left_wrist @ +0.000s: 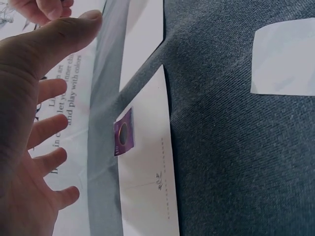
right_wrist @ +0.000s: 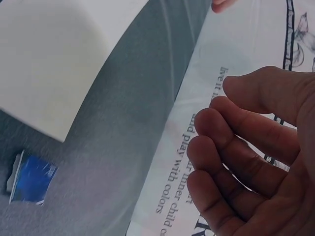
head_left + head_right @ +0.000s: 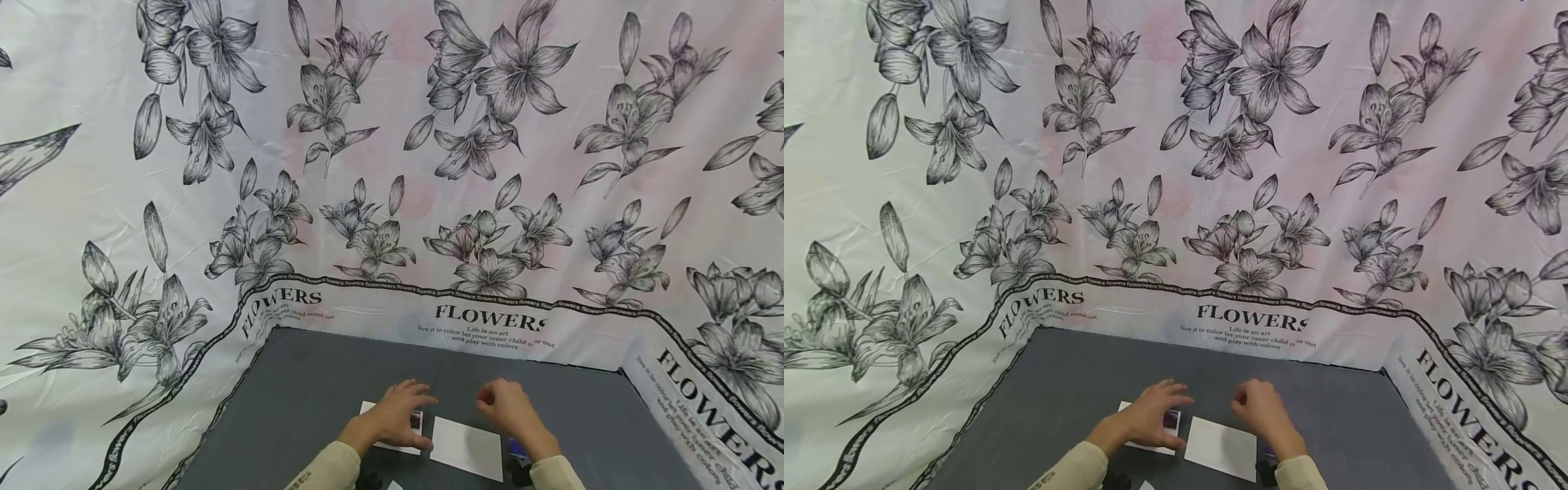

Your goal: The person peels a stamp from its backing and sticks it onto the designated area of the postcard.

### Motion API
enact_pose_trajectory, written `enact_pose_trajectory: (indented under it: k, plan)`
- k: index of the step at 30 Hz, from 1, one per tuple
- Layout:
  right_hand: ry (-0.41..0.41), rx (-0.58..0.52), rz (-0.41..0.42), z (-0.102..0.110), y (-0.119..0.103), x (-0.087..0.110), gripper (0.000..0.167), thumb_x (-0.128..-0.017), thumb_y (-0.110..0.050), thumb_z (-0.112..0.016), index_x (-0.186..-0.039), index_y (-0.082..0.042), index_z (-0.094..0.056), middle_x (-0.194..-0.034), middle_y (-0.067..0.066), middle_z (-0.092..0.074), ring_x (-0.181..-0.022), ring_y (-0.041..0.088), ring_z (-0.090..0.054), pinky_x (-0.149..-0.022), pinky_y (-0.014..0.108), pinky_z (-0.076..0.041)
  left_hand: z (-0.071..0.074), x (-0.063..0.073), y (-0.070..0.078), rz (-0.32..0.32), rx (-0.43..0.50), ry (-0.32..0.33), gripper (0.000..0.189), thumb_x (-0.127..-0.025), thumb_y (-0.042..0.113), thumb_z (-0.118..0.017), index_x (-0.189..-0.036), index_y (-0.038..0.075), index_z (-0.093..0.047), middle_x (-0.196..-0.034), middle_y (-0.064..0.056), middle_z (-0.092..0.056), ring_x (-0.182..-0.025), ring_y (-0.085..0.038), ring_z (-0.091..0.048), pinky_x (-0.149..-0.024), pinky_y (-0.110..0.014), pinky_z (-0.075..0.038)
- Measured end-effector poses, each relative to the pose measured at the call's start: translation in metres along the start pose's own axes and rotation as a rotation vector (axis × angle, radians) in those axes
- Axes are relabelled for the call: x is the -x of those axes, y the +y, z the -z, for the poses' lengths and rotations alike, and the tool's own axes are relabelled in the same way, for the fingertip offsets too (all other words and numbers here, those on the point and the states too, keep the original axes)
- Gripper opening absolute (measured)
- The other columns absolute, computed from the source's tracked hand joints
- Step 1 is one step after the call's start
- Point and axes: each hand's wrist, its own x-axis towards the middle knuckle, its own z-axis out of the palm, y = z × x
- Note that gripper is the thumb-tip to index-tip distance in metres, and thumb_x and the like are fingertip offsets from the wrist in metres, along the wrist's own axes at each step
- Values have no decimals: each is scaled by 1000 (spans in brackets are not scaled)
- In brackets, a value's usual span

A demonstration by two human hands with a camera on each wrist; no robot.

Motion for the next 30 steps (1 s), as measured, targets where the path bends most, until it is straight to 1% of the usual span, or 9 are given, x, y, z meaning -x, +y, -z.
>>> enact_pose_trajectory:
  k: [3, 7, 14, 19, 24, 30]
  plan:
    - [-14, 6, -26, 2, 6, 3, 4, -90, -9, -83, -89, -10, -80, -84, -2, -75, -77, 14, -69, -75, 42, -61, -4, -1, 0, -6, -4, -8, 81, -86, 58, -89, -156, 28, -61, -171, -5, -47, -162, -38, -38, -124, -69, -36]
    - [-23, 9, -45, 4, 13, 7, 3, -89, -10, -82, -90, -9, -79, -84, -1, -75, -78, 15, -69, -75, 43, -61, -8, -2, 1, 3, 9, -18, 79, -85, 57, -90, -154, 29, -63, -171, -5, -47, -162, -38, -37, -123, -71, -34]
    - [-35, 39, -66, 7, 28, 15, 5, -89, -10, -82, -86, -9, -78, -80, -1, -73, -74, 15, -66, -70, 42, -59, -13, -6, 3, 29, -18, -29, 78, -83, 56, -92, -152, 31, -64, -170, -4, -48, -162, -38, -36, -124, -70, -34]
    - [-47, 56, -84, 7, 38, 21, 5, -90, -9, -82, -89, -6, -79, -83, 1, -74, -76, 19, -69, -73, 45, -61, -13, -5, 5, 53, -32, -43, 78, -82, 54, -94, -151, 32, -65, -170, -4, -48, -162, -41, -34, -123, -71, -34]
    - [-41, 72, -81, 8, 48, 27, 6, -88, -10, -83, -86, -7, -78, -81, 0, -73, -75, 18, -68, -72, 45, -60, -16, -6, 3, 65, -18, -64, 79, -83, 54, -94, -152, 31, -64, -170, -6, -48, -162, -42, -34, -123, -73, -34]
    - [-28, 71, -70, 9, 57, 30, 8, -87, -11, -85, -84, -8, -78, -80, -1, -73, -75, 18, -68, -72, 45, -60, -24, -11, -1, 97, 6, -84, 77, -84, 55, -92, -153, 35, -64, -171, -2, -48, -163, -39, -34, -124, -72, -32]
